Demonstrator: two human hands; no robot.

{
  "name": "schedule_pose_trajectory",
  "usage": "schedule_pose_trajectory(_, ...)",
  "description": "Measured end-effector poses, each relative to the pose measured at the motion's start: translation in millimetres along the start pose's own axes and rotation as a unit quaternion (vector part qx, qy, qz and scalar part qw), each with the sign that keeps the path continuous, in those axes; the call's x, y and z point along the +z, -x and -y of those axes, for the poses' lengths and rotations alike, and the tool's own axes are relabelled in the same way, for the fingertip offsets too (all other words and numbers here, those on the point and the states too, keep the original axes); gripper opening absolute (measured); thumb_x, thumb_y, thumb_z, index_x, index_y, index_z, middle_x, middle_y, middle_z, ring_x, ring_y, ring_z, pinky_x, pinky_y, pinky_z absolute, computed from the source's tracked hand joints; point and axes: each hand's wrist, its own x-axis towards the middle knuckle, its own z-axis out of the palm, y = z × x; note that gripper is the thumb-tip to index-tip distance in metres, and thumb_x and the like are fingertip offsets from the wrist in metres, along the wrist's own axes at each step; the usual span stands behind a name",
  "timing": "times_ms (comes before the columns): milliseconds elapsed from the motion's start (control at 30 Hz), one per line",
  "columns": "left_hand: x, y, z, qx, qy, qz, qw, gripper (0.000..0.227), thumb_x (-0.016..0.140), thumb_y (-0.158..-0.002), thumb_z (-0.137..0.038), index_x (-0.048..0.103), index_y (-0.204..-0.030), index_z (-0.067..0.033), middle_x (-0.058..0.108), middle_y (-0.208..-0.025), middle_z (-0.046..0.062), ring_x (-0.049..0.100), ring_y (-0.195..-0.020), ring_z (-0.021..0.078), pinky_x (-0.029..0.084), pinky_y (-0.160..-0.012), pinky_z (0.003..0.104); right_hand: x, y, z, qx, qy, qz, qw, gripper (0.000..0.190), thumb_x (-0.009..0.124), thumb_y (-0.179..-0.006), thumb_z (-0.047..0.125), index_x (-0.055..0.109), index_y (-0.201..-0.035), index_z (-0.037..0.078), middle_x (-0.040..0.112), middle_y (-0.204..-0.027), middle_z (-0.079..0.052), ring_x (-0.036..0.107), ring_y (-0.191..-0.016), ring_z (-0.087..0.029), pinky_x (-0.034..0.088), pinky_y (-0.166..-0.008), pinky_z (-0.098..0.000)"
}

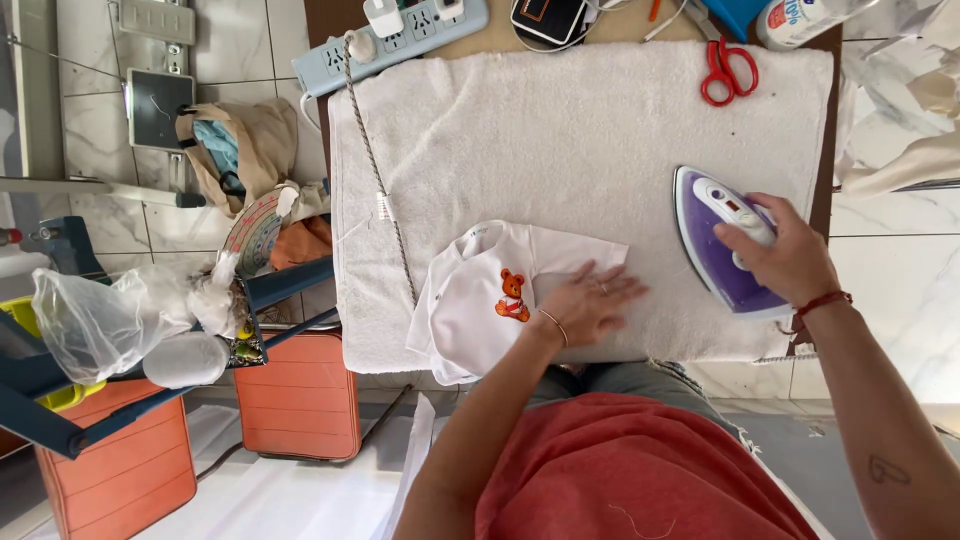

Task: Ironing and folding baby onesies on a work table

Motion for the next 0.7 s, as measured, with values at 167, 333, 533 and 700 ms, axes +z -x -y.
schedule_pose_trajectory(167,6.7,18.4,81.4,-0.398,-0.098,-0.222,0.885,0.044,0.063,-0.070,-0.041,0.051,-0.105,-0.0163,0.058,-0.085,0.016,0.056,-0.066,0.0311,0.044,-0.055,0.043,17.3,28.1,30.5,-0.140,0.217,0.141,0.956,0.061,0.052,-0.067,0.051,0.041,-0.126,0.041,0.067,-0.086,-0.002,0.063,-0.073,-0.020,0.049,-0.064,-0.0287)
schedule_pose_trajectory(333,-18.1,44.5,118.3,-0.492,0.101,-0.019,0.865,0.046,0.052,-0.067,-0.064,0.049,-0.089,-0.0238,0.055,-0.098,-0.001,0.050,-0.100,0.0239,0.032,-0.090,0.045,82.7,33.2,39.3,-0.281,0.237,0.105,0.924,0.049,0.055,-0.069,0.047,0.046,-0.116,0.035,0.065,-0.092,-0.007,0.062,-0.082,-0.031,0.049,-0.071,-0.0424)
schedule_pose_trajectory(533,-1.8,43.2,124.9,-0.519,0.163,-0.059,0.837,0.036,0.048,-0.071,-0.060,0.052,-0.085,-0.0274,0.056,-0.093,-0.006,0.052,-0.095,0.0198,0.036,-0.087,0.043,123.9,16.8,77.9,-0.111,0.173,0.101,0.973,0.060,0.049,-0.069,0.061,0.035,-0.126,0.045,0.064,-0.093,-0.006,0.061,-0.086,-0.027,0.049,-0.074,-0.0394)
schedule_pose_trajectory(700,-11.1,41.8,130.0,-0.522,0.135,-0.099,0.837,0.031,0.050,-0.071,-0.053,0.055,-0.087,-0.0271,0.057,-0.091,-0.006,0.054,-0.092,0.0207,0.039,-0.083,0.046,120.8,41.6,67.3,-0.156,0.161,0.128,0.966,0.060,0.047,-0.075,0.052,0.034,-0.131,0.031,0.061,-0.096,-0.018,0.059,-0.090,-0.035,0.046,-0.078,-0.0469)
